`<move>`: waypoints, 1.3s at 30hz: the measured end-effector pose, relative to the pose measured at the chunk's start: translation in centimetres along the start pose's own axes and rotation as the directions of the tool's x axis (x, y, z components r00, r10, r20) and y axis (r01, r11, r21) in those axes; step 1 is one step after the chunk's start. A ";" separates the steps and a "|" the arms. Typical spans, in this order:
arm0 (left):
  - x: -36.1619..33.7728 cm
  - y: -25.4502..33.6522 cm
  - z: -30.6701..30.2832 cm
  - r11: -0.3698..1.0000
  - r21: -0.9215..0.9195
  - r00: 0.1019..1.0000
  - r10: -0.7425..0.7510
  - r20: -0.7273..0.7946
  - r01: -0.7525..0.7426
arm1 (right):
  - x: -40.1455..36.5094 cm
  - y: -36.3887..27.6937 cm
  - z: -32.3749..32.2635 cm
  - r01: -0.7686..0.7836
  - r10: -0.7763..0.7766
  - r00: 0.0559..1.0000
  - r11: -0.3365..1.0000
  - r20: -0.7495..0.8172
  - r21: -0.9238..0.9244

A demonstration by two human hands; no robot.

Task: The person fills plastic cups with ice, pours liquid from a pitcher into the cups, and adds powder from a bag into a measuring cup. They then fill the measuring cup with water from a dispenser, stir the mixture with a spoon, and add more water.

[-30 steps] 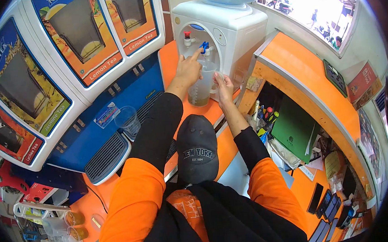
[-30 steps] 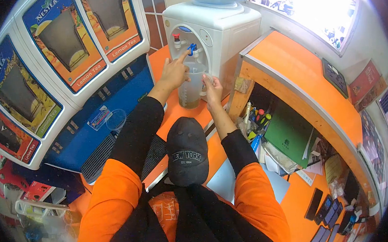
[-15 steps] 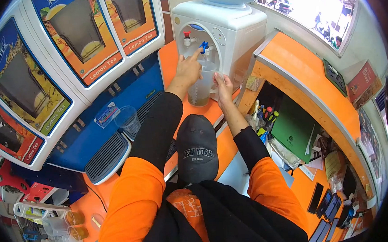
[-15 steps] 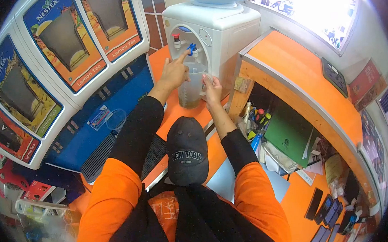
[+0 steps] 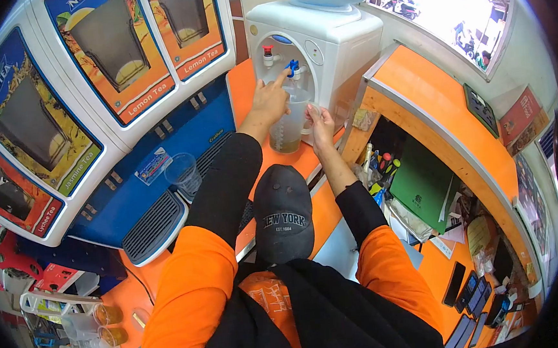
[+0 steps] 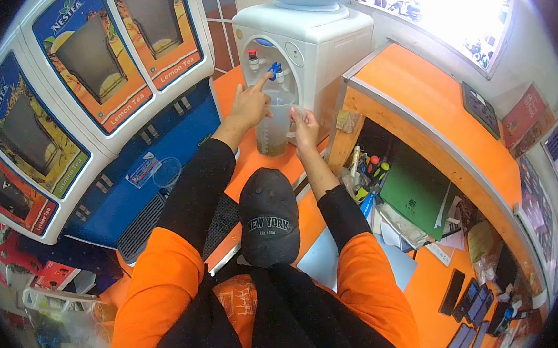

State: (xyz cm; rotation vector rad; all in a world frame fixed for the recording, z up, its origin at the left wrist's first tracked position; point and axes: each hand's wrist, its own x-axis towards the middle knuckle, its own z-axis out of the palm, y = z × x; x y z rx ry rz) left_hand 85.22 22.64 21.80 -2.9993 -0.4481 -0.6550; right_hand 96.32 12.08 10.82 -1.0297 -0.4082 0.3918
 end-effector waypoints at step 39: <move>0.1 0.6 -0.6 0.998 -0.035 0.997 -0.054 0.055 0.056 | 0.3 0.9 -0.1 0.035 -0.035 0.999 0.999 -0.021 0.027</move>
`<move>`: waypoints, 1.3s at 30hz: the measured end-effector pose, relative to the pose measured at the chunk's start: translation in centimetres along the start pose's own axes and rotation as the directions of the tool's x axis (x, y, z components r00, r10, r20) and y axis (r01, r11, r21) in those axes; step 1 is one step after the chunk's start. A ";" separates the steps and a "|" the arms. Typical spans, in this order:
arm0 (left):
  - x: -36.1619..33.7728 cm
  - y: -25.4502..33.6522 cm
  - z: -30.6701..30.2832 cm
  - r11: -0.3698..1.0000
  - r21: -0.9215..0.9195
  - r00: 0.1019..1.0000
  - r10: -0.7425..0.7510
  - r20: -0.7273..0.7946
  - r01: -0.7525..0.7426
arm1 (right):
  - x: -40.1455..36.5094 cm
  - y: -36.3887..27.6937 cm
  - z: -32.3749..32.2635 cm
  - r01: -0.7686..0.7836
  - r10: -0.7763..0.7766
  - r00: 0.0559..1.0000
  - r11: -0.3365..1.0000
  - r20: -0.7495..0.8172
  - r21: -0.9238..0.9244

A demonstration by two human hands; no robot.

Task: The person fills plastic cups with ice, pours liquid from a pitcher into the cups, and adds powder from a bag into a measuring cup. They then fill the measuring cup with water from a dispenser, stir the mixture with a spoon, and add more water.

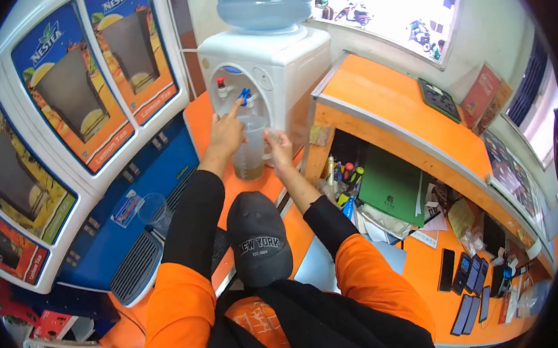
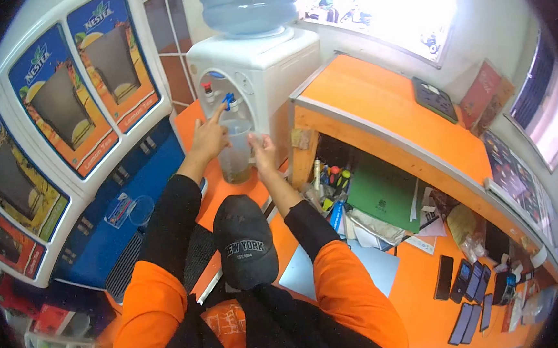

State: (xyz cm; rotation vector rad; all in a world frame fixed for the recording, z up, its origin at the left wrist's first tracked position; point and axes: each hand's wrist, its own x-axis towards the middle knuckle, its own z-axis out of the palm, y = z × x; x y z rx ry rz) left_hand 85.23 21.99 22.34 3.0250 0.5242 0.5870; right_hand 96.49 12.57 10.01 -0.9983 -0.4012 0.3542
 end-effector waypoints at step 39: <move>0.3 -0.8 1.1 0.998 0.008 0.994 0.068 -0.086 -0.067 | 1.2 3.1 -0.6 0.023 -0.025 0.997 0.999 -0.079 -0.024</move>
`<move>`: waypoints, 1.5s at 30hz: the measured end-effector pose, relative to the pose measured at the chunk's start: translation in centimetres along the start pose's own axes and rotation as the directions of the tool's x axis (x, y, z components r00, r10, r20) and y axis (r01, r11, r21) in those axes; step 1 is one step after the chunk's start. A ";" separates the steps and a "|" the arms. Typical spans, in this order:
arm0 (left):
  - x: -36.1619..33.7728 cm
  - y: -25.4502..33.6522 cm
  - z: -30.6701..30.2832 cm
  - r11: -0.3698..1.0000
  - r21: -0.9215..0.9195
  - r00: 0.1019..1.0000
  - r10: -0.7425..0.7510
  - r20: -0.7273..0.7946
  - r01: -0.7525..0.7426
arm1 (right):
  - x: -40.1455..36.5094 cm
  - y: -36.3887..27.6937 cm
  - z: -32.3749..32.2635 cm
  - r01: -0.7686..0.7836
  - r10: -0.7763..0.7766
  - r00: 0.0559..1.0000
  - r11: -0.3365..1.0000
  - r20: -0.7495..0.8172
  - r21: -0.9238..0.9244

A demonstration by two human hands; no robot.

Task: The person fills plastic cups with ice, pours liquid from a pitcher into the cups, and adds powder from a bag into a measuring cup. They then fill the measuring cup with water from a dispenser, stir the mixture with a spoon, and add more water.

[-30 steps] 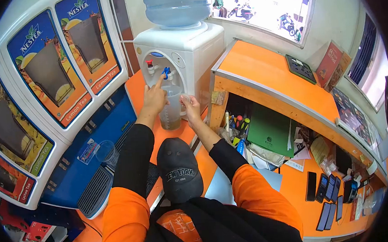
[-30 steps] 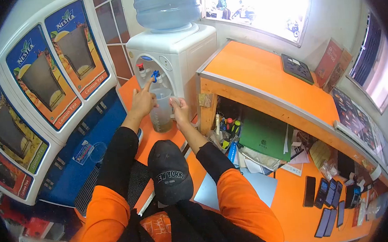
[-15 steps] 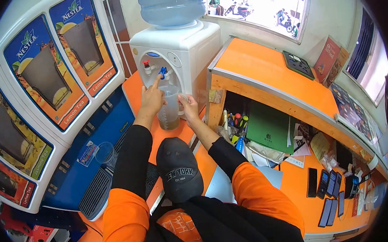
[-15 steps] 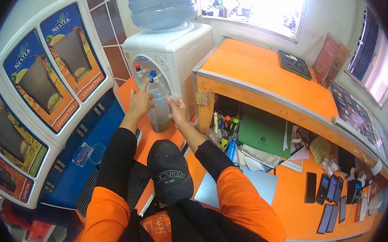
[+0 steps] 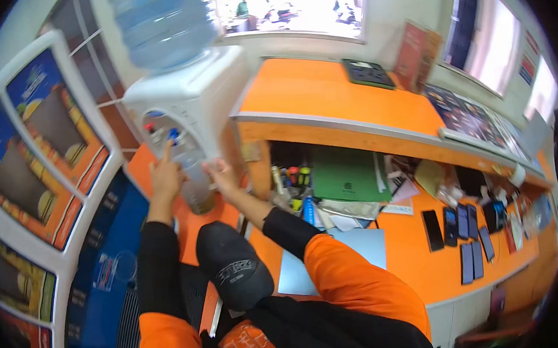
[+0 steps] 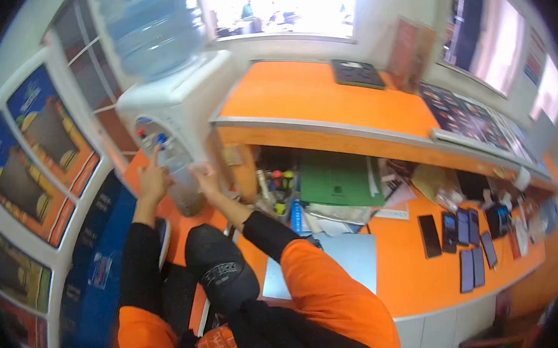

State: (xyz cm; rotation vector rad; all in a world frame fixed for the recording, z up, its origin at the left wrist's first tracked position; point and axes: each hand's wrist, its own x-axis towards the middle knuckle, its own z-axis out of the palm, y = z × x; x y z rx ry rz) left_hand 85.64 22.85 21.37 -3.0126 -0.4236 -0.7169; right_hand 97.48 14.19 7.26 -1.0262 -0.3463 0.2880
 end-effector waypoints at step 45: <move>-0.2 0.8 -1.0 0.999 -0.035 0.998 -0.026 0.058 0.028 | -1.8 -3.5 0.2 -0.078 0.076 0.993 0.997 0.087 0.014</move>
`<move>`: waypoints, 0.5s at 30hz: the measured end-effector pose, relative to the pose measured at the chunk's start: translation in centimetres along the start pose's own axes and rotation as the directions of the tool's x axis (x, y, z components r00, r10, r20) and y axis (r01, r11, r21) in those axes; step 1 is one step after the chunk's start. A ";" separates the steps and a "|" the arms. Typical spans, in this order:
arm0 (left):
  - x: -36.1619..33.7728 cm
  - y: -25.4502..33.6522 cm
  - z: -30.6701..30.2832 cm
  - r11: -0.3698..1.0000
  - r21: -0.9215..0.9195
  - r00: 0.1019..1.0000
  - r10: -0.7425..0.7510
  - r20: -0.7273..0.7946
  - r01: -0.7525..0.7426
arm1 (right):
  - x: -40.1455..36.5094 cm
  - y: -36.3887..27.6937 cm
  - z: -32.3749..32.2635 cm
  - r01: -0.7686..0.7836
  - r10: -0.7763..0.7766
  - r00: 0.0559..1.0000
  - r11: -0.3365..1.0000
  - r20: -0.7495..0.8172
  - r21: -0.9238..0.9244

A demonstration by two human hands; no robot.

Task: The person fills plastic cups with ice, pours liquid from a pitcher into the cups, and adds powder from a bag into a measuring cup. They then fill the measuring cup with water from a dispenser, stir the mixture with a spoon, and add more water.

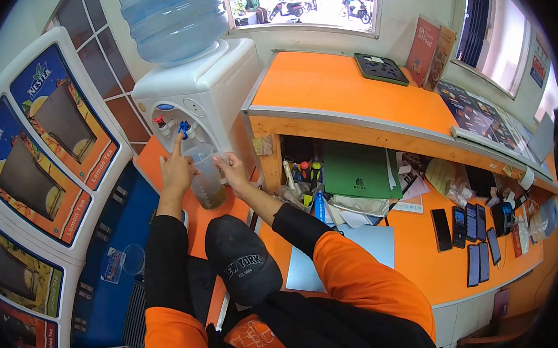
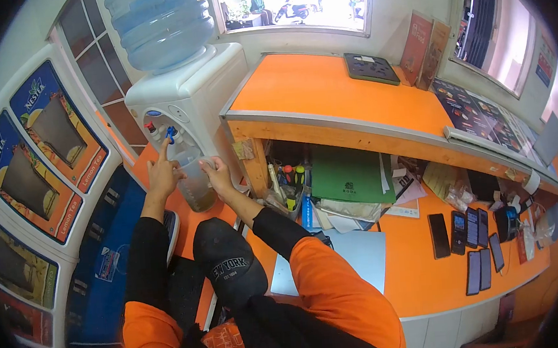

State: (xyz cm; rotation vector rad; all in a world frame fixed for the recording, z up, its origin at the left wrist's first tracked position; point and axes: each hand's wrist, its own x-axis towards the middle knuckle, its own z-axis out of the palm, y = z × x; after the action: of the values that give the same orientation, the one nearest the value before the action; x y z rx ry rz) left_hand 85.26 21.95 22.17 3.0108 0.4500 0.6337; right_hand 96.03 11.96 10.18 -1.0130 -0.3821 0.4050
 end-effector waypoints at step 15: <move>0.1 -0.2 0.2 1.000 0.026 1.000 0.003 -0.004 -0.003 | 0.4 0.6 -0.1 0.041 -0.041 0.999 0.999 0.013 0.006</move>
State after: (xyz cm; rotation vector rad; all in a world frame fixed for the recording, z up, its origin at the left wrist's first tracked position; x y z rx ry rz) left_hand 85.34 22.19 21.97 3.0356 0.4581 0.6387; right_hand 96.30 12.39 9.65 -0.9958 -0.4126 0.3753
